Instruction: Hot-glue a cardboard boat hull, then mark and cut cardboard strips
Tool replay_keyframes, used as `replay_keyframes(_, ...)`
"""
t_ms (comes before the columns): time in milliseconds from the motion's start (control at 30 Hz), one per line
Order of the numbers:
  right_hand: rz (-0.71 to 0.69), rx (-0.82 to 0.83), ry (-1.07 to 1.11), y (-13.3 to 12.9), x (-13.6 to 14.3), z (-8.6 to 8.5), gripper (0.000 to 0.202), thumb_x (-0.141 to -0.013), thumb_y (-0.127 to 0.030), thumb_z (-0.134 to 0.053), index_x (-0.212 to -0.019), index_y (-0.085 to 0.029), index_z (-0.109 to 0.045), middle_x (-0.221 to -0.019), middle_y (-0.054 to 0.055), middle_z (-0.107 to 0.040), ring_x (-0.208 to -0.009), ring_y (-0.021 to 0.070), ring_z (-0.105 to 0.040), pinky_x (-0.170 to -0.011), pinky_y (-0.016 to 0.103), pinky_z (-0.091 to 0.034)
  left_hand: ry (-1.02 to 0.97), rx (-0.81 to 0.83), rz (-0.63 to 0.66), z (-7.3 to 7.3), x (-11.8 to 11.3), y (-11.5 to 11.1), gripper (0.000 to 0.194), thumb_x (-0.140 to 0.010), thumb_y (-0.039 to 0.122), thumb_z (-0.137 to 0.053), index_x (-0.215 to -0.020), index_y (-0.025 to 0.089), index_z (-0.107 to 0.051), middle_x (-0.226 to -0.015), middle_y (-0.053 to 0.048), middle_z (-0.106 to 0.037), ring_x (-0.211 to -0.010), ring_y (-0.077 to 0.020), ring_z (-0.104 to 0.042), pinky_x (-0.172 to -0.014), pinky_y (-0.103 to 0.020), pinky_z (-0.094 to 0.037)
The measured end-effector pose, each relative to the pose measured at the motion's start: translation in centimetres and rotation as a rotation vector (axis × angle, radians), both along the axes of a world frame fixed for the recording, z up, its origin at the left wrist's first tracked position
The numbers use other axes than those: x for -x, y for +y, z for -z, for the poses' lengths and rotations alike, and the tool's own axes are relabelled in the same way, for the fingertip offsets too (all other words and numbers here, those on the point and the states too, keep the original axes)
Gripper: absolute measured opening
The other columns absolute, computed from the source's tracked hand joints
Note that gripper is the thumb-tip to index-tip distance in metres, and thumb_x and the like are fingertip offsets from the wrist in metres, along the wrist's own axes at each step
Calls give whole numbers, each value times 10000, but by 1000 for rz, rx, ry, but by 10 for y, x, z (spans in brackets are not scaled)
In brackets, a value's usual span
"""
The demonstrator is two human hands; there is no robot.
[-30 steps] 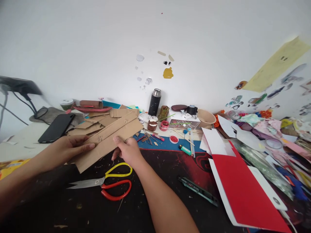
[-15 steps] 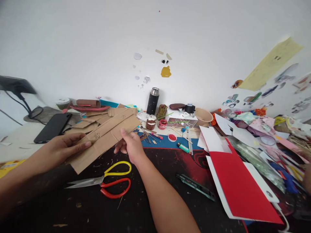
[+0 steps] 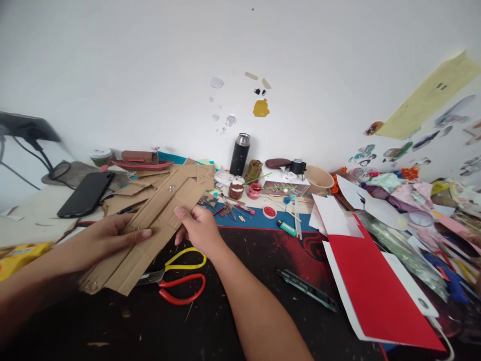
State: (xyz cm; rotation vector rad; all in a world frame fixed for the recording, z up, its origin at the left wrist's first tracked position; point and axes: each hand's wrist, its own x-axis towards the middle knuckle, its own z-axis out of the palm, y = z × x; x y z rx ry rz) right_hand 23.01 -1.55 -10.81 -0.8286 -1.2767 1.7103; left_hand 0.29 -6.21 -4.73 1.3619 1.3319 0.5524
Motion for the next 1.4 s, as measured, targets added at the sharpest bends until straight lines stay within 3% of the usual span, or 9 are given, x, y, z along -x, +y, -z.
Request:
replay_keyframes(133,49,-48,-69,1,0,3,614,-847,-820,-776,-848,-241,-572,-564,-62,-620,-400,119,-600,-391,206,-332,-38,8,-23,5,-7,-2,563,-726,710,-895,-1030,246,-801,-932,-83,-877,-776,-315,-812,-621,-355,-647)
replay_keyframes(267,130,-94,-159,2,0,7,582,-871,-798,-751,-833,-245,-576,-526,-80,-576,-384,124,-583,-385,213,-351,41,-119,-65,9,-11,-2,478,-706,676,-907,-933,268,-811,-885,-65,-871,-815,-343,-817,-634,-360,-655)
replay_keyframes(467,140,-20,39,-1,0,-1,629,-826,-835,-796,-827,-246,-574,-554,-52,-635,-384,122,-586,-363,209,-264,-128,-43,-117,3,-18,-7,573,-715,680,-922,-1042,226,-796,-959,-103,-883,-746,-315,-816,-608,-369,-664)
replay_keyframes(667,144,-9,118,2,-4,-8,696,-842,-877,-755,-986,-198,-708,-736,32,-782,-408,118,-617,-355,212,-215,-214,-24,-301,0,-15,-5,563,-601,556,-1024,-957,210,-761,-754,-69,-825,-705,-296,-810,-570,-318,-644)
replay_keyframes(833,164,12,82,1,-3,-6,637,-828,-834,-792,-942,-220,-666,-692,-4,-746,-420,118,-624,-363,211,-210,-189,-20,-265,8,-13,-2,539,-642,531,-1004,-1006,217,-761,-787,-80,-846,-681,-304,-811,-546,-329,-645)
replay_keyframes(1000,202,11,81,2,-2,-4,535,-816,-719,-837,-916,-230,-644,-690,-23,-731,-414,101,-587,-371,213,-228,-192,-22,-200,13,-13,-4,513,-716,510,-966,-1095,233,-761,-815,-79,-855,-757,-335,-839,-639,-389,-694)
replay_keyframes(1200,288,-120,-72,2,-3,-2,388,-885,-611,-771,-904,-238,-667,-579,-55,-651,-428,124,-569,-450,239,-405,-23,-124,-220,14,-13,-1,601,-686,632,-938,-1090,215,-784,-941,-110,-876,-792,-349,-835,-581,-377,-674)
replay_keyframes(1400,350,-295,-231,-7,-1,-5,244,-966,-468,-683,-866,-245,-691,-530,-76,-560,-417,131,-568,-469,249,-414,98,-269,-375,4,-8,2,690,-625,748,-907,-1039,214,-769,-900,-70,-863,-821,-331,-826,-604,-348,-674)
